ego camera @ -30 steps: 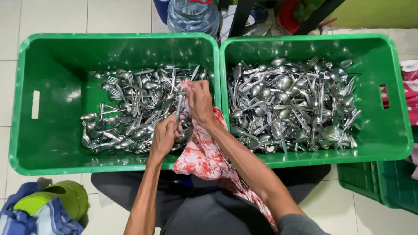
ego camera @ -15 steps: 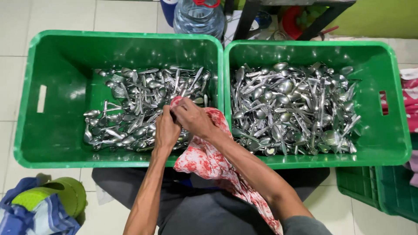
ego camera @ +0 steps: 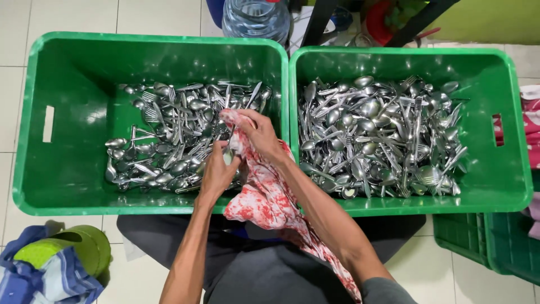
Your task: Wiping and polishing metal spoons and forks with a cloth.
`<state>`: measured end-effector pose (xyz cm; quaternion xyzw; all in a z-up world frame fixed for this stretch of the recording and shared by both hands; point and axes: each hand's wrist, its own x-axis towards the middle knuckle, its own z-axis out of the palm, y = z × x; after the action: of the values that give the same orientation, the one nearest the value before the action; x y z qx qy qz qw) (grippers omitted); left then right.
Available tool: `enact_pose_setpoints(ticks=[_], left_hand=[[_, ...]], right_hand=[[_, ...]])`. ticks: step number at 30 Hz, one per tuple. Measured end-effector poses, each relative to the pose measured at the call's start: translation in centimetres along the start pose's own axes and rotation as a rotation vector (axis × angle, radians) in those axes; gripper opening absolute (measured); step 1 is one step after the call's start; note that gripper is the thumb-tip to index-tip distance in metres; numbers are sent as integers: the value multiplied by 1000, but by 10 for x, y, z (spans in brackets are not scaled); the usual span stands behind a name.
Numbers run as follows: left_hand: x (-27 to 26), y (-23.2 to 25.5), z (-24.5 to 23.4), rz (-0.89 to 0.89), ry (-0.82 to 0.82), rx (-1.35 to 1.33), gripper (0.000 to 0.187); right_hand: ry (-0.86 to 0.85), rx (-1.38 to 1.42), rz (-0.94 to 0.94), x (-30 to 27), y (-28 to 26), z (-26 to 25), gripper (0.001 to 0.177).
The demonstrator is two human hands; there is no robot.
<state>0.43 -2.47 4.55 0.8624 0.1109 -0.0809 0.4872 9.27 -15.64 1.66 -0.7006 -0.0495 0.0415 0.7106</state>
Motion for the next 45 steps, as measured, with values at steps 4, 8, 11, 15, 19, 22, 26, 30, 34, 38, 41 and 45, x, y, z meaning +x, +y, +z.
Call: enact_pose_setpoints(ticks=[4,8,11,15,19,22,26,30,34,38,41,45], left_hand=[[3,-12,-2,-12,27,-22,43],[9,-62,-5,-118,119,-64,46],[10,-68,-23,-197,200,-49,47],[39,-16,-26,-145,243,-282,63],[-7,87,30,122,-12,-281,59],[-24,129,67,539,-422,-265,53],[-4,70,71,433,-246,147,36],[46,28,26,141,-53,177,20],[128,-99,11,127,91,357,15],[177,-185,28,70,-48,845,36],[203,-224,53,204,6,980,28],[211,-247,65,346,90,1054,26]], right_hand=[[3,23,90,-14,-17,-1,26],[-213,-316,208,-16,7,-8,29],[-444,-788,269,-21,48,1,33],[-613,-1040,311,-40,28,13,40],[196,-2802,309,-48,26,44,77],[-633,-1047,95,-37,123,10,31],[-637,-1055,184,-51,178,14,31],[-491,-934,144,-63,273,15,28],[-663,-1102,110,-32,90,12,19],[-710,-1222,236,-30,84,20,21],[-657,-1152,140,-32,109,10,24],[-515,-986,-100,-42,139,10,28]])
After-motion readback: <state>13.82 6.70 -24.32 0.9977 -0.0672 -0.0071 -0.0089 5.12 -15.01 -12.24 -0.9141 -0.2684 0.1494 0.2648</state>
